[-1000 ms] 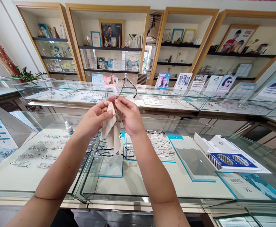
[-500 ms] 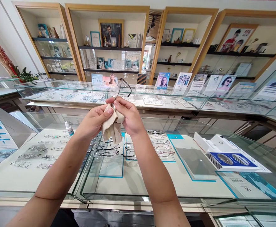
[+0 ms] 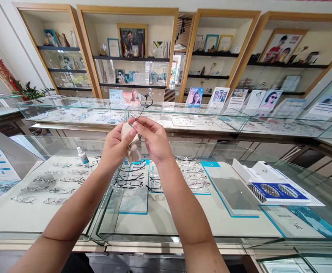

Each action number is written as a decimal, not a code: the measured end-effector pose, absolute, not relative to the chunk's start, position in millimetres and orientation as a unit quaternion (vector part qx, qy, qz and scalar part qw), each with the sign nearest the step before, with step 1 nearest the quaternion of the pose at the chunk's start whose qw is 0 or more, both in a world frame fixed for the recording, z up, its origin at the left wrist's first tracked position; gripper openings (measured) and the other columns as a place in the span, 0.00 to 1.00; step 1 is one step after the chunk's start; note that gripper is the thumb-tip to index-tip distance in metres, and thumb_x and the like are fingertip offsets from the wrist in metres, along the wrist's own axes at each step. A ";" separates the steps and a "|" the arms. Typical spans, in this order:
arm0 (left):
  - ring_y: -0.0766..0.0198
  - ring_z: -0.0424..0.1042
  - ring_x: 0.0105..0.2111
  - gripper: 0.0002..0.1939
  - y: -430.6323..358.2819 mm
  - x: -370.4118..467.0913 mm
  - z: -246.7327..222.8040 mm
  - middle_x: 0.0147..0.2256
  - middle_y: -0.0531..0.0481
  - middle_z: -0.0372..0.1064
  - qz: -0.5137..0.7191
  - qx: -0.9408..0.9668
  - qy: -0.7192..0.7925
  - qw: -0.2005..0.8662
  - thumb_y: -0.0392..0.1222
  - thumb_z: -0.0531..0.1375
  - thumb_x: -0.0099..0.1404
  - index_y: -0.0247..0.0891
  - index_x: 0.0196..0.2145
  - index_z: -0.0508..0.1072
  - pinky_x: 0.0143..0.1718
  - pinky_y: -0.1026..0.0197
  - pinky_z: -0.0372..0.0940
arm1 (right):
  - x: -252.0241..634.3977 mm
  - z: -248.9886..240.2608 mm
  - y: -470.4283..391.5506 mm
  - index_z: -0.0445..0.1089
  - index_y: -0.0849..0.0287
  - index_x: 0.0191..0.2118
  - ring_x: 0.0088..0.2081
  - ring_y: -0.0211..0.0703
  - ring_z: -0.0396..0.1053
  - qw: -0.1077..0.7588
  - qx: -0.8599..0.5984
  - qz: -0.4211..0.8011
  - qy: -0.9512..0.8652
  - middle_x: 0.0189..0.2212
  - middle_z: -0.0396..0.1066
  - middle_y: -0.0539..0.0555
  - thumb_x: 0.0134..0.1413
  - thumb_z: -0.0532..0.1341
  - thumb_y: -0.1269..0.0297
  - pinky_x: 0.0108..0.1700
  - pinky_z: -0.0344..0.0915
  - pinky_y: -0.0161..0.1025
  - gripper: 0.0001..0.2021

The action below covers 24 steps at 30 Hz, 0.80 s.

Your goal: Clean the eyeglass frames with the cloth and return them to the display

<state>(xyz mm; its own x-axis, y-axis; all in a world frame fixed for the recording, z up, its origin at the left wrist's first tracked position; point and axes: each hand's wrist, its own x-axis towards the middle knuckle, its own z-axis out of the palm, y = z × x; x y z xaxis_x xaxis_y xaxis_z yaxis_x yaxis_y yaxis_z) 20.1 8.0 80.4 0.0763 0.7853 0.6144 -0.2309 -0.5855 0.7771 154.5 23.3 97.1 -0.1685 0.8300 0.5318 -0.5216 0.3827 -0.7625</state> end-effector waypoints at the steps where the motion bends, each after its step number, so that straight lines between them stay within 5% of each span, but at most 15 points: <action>1: 0.69 0.59 0.24 0.22 8.5 21.7 79.4 0.26 0.55 0.65 0.650 0.611 0.232 0.387 0.61 0.71 0.68 0.40 0.36 0.73 0.27 0.63 0.55 | 153.5 96.6 22.8 0.86 0.46 0.35 0.48 0.43 0.76 0.629 -0.138 0.526 -0.556 0.42 0.83 0.49 0.54 0.76 0.56 0.58 0.72 0.44 0.04; 11: 0.63 0.56 0.28 0.27 6.3 26.8 75.5 0.26 0.53 0.59 0.703 0.603 0.283 0.250 0.66 0.58 0.77 0.41 0.32 0.73 0.32 0.59 0.55 | 146.8 93.2 21.1 0.87 0.46 0.36 0.47 0.44 0.77 0.636 -0.156 0.467 -0.594 0.38 0.80 0.50 0.60 0.72 0.52 0.58 0.72 0.45 0.07; 18: 0.62 0.60 0.31 0.24 10.4 12.9 79.6 0.31 0.51 0.67 0.578 0.694 0.215 0.373 0.66 0.63 0.73 0.40 0.37 0.77 0.36 0.60 0.60 | 153.0 98.2 28.2 0.83 0.49 0.30 0.39 0.42 0.75 0.658 -0.159 0.539 -0.501 0.38 0.83 0.51 0.44 0.80 0.47 0.44 0.76 0.42 0.15; 24: 0.62 0.66 0.34 0.22 13.5 10.7 77.8 0.36 0.49 0.74 0.549 0.704 0.192 0.408 0.59 0.70 0.69 0.40 0.50 0.80 0.38 0.62 0.63 | 155.2 98.6 30.6 0.82 0.52 0.30 0.39 0.40 0.75 0.652 -0.146 0.558 -0.492 0.38 0.81 0.50 0.45 0.80 0.48 0.45 0.75 0.40 0.15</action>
<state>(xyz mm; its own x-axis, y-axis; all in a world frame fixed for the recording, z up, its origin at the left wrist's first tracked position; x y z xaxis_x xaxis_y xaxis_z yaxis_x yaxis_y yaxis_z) 10.7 13.5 77.8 0.3242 0.7179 0.6161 -0.1779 -0.5934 0.7850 155.2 30.6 98.6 -0.1078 0.8713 0.4788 -0.5842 0.3342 -0.7397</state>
